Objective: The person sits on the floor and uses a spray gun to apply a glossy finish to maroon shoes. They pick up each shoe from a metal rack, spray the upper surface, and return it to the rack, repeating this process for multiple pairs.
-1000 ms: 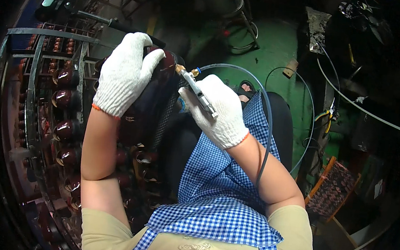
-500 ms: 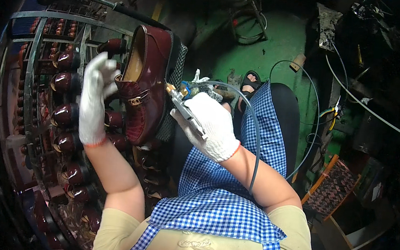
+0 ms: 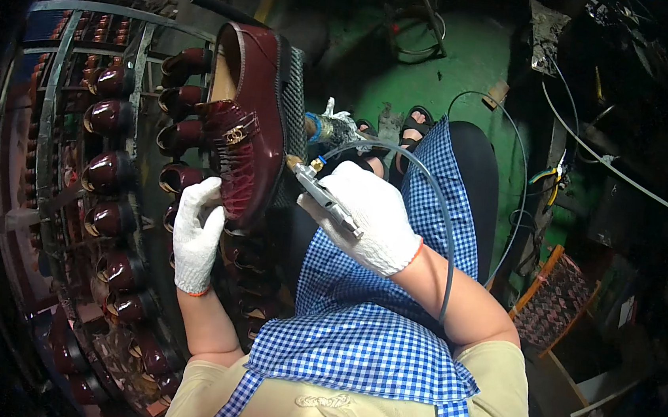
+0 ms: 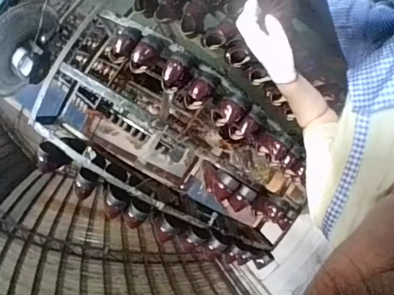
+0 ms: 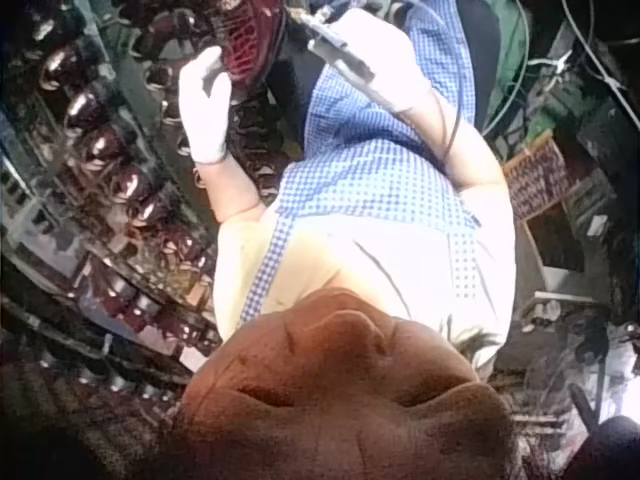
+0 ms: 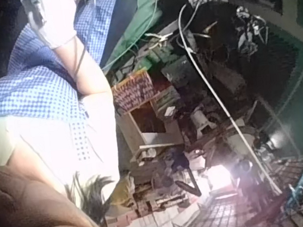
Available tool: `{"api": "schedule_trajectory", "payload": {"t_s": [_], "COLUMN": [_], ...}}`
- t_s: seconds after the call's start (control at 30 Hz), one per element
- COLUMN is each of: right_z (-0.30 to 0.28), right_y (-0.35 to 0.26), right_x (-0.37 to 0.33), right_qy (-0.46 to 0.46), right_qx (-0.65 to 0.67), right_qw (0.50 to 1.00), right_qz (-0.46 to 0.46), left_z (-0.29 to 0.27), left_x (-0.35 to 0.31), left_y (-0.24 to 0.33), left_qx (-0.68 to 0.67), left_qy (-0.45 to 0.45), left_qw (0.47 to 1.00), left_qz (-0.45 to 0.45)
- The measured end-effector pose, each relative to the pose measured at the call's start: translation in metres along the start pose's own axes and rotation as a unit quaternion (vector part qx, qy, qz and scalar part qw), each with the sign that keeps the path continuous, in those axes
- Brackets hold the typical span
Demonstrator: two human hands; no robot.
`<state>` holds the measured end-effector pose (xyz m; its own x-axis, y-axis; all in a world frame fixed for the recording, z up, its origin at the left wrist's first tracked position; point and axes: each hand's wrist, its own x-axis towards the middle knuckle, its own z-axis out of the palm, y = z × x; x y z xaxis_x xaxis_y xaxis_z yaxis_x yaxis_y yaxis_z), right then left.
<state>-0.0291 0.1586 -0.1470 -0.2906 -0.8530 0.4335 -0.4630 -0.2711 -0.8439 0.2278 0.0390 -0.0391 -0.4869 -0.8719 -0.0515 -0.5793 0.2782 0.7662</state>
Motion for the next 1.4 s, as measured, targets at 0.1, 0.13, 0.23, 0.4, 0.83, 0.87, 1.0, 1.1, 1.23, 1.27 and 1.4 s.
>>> {"api": "schedule_trajectory", "payload": {"t_s": [0.1, 0.13, 0.23, 0.4, 0.83, 0.87, 1.0, 1.1, 1.23, 1.27, 1.4], "right_z": [-0.019, -0.030, -0.048, -0.085, -0.117, -0.116, -0.113, -0.104, -0.084, -0.076, -0.045], "right_y": [-0.009, -0.012, -0.013, -0.022, -0.025, -0.023, -0.015, -0.001, 0.021, 0.025, 0.039], "right_x": [0.005, 0.008, 0.004, 0.004, -0.020, -0.017, -0.004, 0.017, 0.050, 0.060, 0.082], "right_qy": [-0.027, -0.065, -0.091, -0.170, -0.094, -0.074, -0.018, 0.037, 0.078, 0.081, 0.090], "right_qx": [-0.038, -0.058, -0.016, 0.013, -0.058, -0.063, -0.091, -0.105, -0.114, -0.119, -0.089], "right_qw": [0.999, 0.996, 0.996, 0.985, 0.992, 0.994, 0.994, 0.993, 0.990, 0.989, 0.991], "right_qz": [0.010, -0.010, 0.010, 0.031, 0.054, 0.054, 0.054, 0.034, 0.022, 0.023, 0.047], "left_z": [0.007, 0.010, 0.013, 0.020, 0.064, 0.067, 0.080, 0.091, 0.100, 0.099, 0.093], "left_x": [-0.003, -0.001, 0.013, 0.042, 0.094, 0.097, 0.109, 0.126, 0.154, 0.162, 0.199], "left_y": [0.020, 0.027, 0.048, 0.081, 0.130, 0.131, 0.136, 0.144, 0.148, 0.151, 0.146], "left_qx": [0.018, 0.053, 0.165, 0.340, 0.365, 0.356, 0.363, 0.415, 0.491, 0.495, 0.492], "left_qy": [-0.034, -0.047, -0.107, -0.213, -0.246, -0.239, -0.198, -0.163, -0.114, -0.111, -0.115], "left_qw": [0.999, 0.995, 0.962, 0.858, 0.818, 0.829, 0.849, 0.842, 0.830, 0.836, 0.855], "left_qz": [0.030, 0.071, 0.190, 0.321, 0.370, 0.360, 0.328, 0.302, 0.239, 0.211, 0.121]}}
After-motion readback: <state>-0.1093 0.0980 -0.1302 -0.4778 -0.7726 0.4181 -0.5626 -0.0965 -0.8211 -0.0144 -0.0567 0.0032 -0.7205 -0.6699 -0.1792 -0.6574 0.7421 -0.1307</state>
